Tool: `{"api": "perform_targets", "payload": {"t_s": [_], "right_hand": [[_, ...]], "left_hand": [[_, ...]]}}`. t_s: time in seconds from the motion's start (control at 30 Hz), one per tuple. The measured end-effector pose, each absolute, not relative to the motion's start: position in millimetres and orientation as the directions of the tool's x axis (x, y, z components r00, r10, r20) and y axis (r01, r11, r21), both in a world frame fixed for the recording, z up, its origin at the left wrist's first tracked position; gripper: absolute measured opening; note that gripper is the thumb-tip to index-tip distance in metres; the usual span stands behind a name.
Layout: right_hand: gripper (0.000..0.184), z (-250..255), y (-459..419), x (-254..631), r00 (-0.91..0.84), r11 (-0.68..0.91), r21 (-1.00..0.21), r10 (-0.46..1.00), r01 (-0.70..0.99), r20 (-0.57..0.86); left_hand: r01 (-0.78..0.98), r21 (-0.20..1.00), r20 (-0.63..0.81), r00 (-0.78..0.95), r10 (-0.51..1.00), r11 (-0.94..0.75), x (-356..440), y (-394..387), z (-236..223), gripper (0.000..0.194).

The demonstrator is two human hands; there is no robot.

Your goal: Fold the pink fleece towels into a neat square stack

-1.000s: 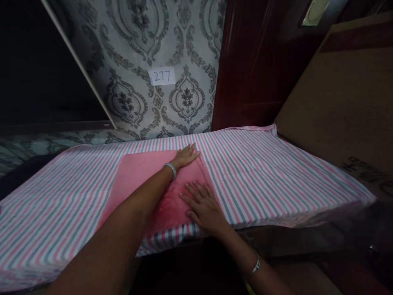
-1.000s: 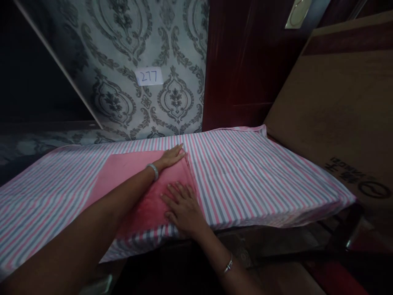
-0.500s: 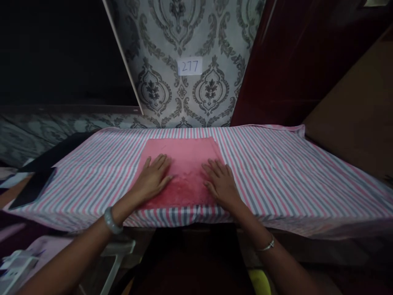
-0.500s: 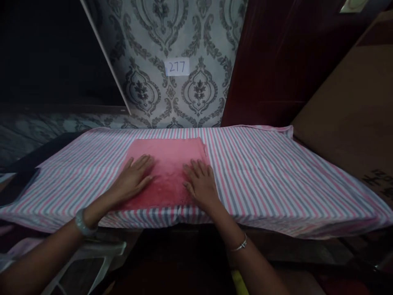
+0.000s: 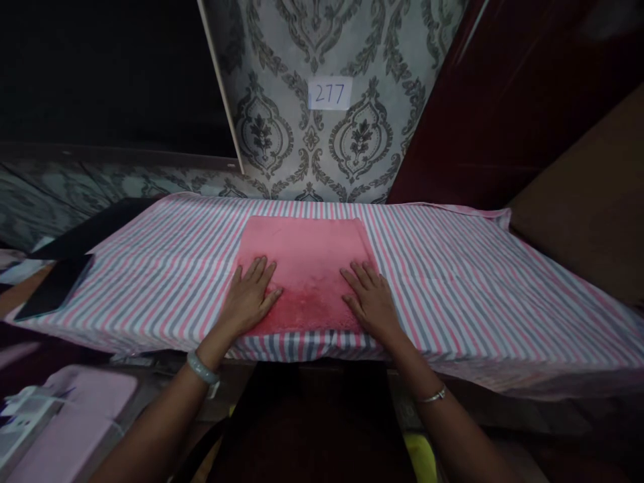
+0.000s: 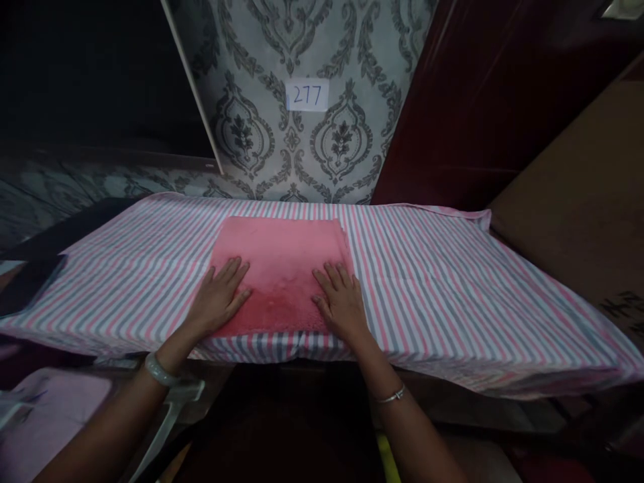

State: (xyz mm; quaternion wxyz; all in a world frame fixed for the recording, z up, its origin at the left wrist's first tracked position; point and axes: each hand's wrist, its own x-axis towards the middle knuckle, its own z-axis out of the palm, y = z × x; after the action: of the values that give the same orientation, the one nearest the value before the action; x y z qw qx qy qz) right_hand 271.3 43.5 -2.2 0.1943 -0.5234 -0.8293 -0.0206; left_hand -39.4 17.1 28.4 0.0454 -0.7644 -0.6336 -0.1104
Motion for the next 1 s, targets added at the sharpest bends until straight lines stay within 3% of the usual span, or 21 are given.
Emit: {"api": "perform_targets", "payload": {"t_s": [0.23,0.37,0.47,0.6,0.8,1.0], "right_hand": [[0.053,13.7,43.5,270.1,-0.408,0.46,-0.114,0.858,0.88,0.312],[0.052,34.0,33.8,229.8,-0.568,0.632,-0.102,0.747,0.768,0.346],[0.051,40.5,28.7,191.5,-0.717,0.766,-0.091,0.631,0.636,0.296],[0.053,35.0,41.9,171.5,-0.787,0.814,-0.085,0.579,0.575,0.213],[0.057,47.0,104.4,199.0,-0.738,0.747,-0.095,0.664,0.658,0.121],[0.053,60.8,166.8,230.5,-0.475,0.481,-0.098,0.876,0.871,0.082]], "left_hand": [[0.963,0.142,0.38,0.16,0.911,-0.229,-45.6,-15.4,34.5,0.058],[0.965,0.14,0.379,0.156,0.912,-0.223,-38.0,-36.7,34.5,0.057],[0.962,0.127,0.405,0.172,0.898,-0.242,-26.1,-40.0,29.6,0.057],[0.958,0.074,0.444,0.219,0.869,-0.279,-13.2,-34.7,8.9,0.06],[0.962,-0.054,0.564,0.251,0.787,-0.268,-12.6,-29.3,-17.9,0.061],[0.957,-0.041,0.585,0.255,0.77,-0.286,-16.7,-28.3,-18.5,0.064]]}}
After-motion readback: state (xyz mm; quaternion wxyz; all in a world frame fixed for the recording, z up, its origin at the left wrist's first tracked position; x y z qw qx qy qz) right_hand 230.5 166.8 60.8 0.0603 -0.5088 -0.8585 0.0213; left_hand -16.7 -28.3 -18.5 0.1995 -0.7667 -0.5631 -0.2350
